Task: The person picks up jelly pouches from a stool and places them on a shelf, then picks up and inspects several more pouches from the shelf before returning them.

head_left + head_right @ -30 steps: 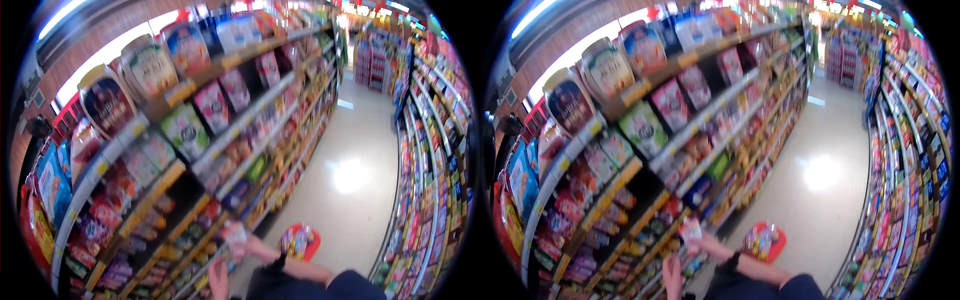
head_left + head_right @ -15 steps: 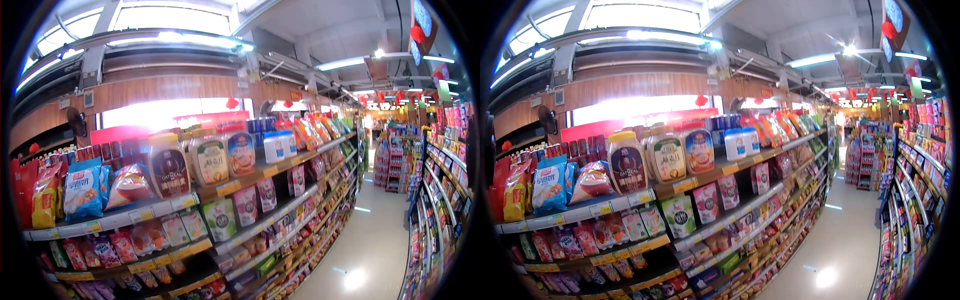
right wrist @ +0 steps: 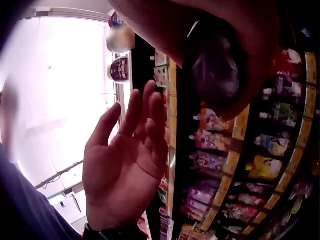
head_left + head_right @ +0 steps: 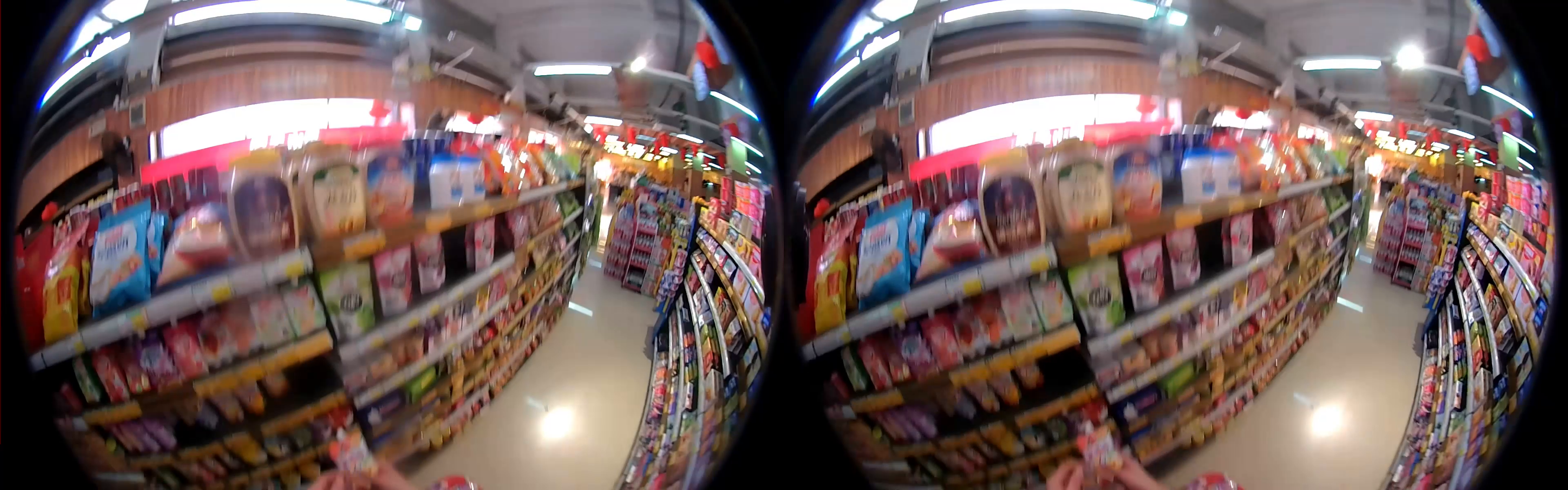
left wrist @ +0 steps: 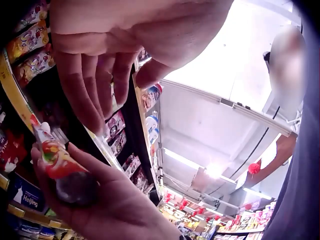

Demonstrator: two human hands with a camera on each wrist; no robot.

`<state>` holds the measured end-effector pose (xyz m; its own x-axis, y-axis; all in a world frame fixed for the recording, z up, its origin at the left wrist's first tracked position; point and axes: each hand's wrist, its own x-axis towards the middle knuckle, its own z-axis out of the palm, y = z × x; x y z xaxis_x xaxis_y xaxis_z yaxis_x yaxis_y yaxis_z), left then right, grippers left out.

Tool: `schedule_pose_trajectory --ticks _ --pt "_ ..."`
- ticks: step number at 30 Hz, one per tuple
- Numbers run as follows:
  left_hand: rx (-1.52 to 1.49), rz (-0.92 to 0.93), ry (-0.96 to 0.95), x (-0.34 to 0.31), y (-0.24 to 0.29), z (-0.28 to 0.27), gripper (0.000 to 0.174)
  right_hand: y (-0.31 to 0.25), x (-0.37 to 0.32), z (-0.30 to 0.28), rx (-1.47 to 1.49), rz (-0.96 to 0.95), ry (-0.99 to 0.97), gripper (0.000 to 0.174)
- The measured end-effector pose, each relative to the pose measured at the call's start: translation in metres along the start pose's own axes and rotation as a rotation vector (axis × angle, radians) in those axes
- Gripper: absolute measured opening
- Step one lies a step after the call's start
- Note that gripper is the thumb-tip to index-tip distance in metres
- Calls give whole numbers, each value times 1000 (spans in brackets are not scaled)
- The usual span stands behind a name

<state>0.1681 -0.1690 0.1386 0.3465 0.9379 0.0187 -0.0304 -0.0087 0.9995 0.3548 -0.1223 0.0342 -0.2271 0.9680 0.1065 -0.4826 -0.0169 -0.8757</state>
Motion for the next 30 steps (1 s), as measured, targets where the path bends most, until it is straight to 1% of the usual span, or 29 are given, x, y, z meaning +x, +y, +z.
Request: schedule_pose_trajectory --ticks 1,2,3,4,5,6,7,8,10,13,15,16,17,20,21,24,25,28,30 --pt "187 157 54 23 -53 -21 31 6 -8 1 21 -7 43 28" --pt "204 173 134 20 -36 -4 35 4 -16 4 31 -10 104 28" --pt "158 116 163 20 -31 1 39 -16 -20 14 8 -6 184 29" --pt "-105 63 107 22 -31 5 45 -37 -25 24 -14 -1 265 31" --pt "-57 -115 57 24 -37 0 50 -40 -26 27 -51 -32 312 36" --pt "-9 -46 22 28 -58 -4 54 -41 -29 26 -39 12 284 36" --pt "-201 -112 -71 25 -45 1 53 -45 -31 29 -103 19 283 38" --pt "-197 -195 -115 22 -38 1 51 -47 -30 33 -136 3 259 39" --pt "-189 -172 -57 20 -42 4 45 -45 -27 33 -187 79 214 38" --pt "-157 -160 12 17 -45 -2 42 -41 -20 30 -270 74 167 35" --pt "-116 -167 28 16 -41 -9 41 -44 -17 33 -229 127 123 34" --pt "-97 -163 42 18 -42 -14 40 -45 -14 34 -210 149 100 33" --pt "-76 -161 57 17 -45 -18 40 -36 -12 32 -223 116 93 33" --pt "-29 -170 111 10 -51 -27 41 -29 -9 31 -331 214 76 34" --pt "-17 -176 120 8 -55 -30 41 -27 -8 33 -342 187 79 35" --pt "-3 -164 125 5 -60 -38 41 -39 -8 42 -396 257 58 35" --pt "-1 -172 126 4 -61 -40 41 -33 -6 38 -393 267 30 36" --pt "55 -165 149 2 -66 -45 41 -22 -3 40 -326 154 16 38" --pt "95 -152 147 2 -67 -45 41 -27 0 43 -285 179 25 40"
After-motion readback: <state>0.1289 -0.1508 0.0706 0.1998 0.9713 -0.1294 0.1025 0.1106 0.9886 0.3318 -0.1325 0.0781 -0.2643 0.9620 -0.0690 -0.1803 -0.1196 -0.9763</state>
